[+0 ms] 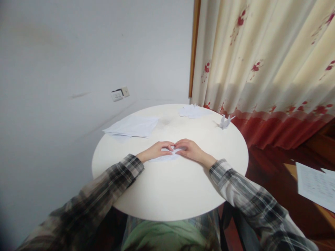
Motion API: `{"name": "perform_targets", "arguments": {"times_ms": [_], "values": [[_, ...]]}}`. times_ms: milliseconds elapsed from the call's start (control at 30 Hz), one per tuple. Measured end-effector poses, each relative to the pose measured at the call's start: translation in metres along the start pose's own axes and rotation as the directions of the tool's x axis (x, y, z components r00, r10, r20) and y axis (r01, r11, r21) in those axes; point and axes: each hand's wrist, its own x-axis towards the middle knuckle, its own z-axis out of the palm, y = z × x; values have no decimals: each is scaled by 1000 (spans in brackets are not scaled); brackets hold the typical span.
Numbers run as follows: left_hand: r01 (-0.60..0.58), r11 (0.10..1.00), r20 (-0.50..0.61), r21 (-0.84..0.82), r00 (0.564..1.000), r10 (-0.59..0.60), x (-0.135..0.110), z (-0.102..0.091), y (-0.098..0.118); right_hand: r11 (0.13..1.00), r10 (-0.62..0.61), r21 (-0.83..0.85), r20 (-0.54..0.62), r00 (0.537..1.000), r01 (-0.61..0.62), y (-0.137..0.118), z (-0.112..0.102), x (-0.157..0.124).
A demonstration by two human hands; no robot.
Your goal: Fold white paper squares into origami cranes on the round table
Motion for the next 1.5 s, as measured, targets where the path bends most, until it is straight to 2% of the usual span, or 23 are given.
{"name": "perform_targets", "arguments": {"times_ms": [167, 267, 433, 567, 700, 900, 1033, 1167, 1300, 1500], "values": [[-82, 954, -14, 289, 996, 90, 1, -6, 2, 984, -42, -170, 90, 995, 57, -6, 3, 1], [-106, 899, 16, 425, 994, 110, 1, -9, 4, 924, -98, -354, 147, 984, 145, -12, 2, 2], [-124, 817, 55, 563, 992, 113, 0, -9, 15, 794, -123, -558, 240, 963, 240, -20, 4, 6], [-134, 765, 68, 630, 991, 117, -1, -6, 28, 753, -108, -612, 246, 963, 241, -19, 5, 8], [-128, 797, 75, 591, 992, 104, 0, -3, 32, 773, -127, -595, 196, 972, 221, -17, 4, 9], [2, 906, -60, 424, 998, 26, 0, 5, 26, 862, -99, -486, 119, 988, 145, -19, 5, 8], [22, 944, -105, 329, 994, 14, 1, 9, 21, 913, -76, -393, 108, 991, 113, -18, 6, 8], [39, 952, -124, 303, 992, -1, 3, 10, 17, 960, 2, -279, 62, 998, 15, -16, 8, 9], [62, 941, -126, 333, 992, -21, 5, 10, 18, 972, 109, -211, 7, 994, -105, -15, 10, 9], [97, 927, -181, 363, 983, -31, 2, 10, 16, 959, 94, -266, -44, 995, -102, -9, 10, 7]]}}
